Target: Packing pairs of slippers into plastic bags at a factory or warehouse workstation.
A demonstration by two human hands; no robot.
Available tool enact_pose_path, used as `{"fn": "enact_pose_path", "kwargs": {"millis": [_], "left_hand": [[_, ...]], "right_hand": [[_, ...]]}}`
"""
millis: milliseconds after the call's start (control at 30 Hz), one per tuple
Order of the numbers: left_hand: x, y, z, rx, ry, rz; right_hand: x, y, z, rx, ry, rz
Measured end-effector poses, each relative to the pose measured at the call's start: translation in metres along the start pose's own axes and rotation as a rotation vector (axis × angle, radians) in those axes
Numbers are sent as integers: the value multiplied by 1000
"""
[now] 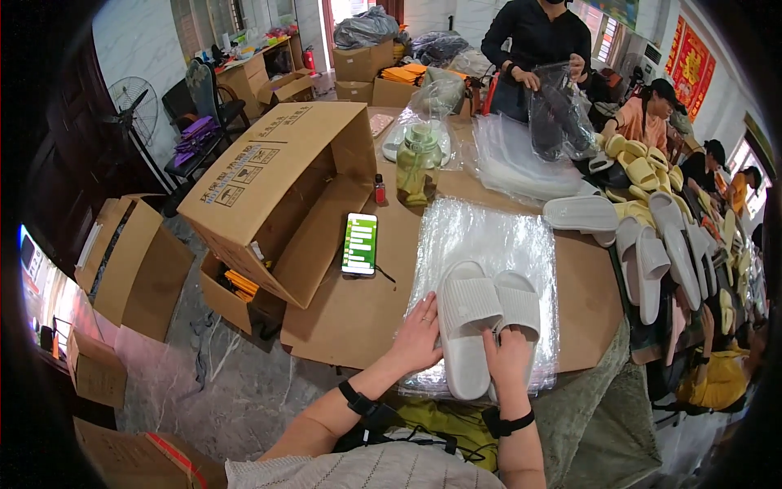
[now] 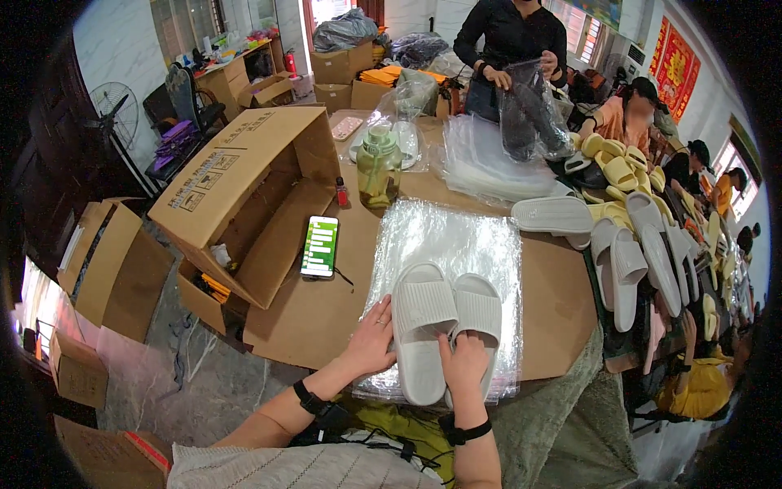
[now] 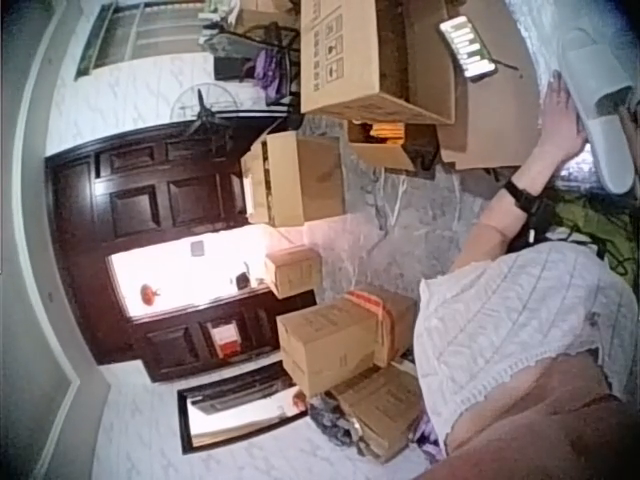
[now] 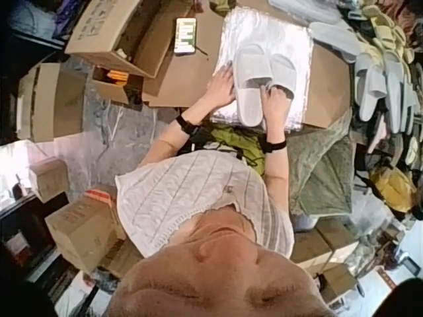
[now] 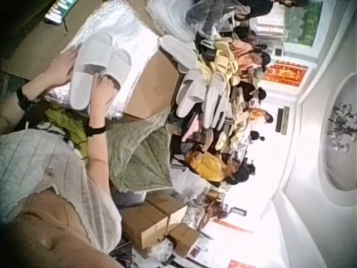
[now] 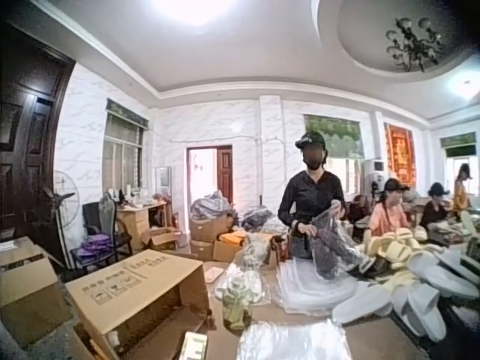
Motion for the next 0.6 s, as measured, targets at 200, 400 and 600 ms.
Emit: {"fn": "enact_pose_path", "kwargs": {"millis": [200,400,600], "left_hand": [[0,-1,0,-15,-7,-4],[1,-1,0,-19,17,17],[1,0,-2,-18,3,10]], "right_hand": [[-4,-4,0,33,-36,-16],[-3,-1,5,40,-40,-17],[-2,-4,3,55,-50,-26]]}}
Point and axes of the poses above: each hand's wrist, its own x-axis towards the middle knuckle, its own z-axis out of the back of the hand, y = z × x, the point moved 10 cm from there along x, towards the middle knuckle, and after that the axes turned 3 degrees about -x, right-handed, at the moved point
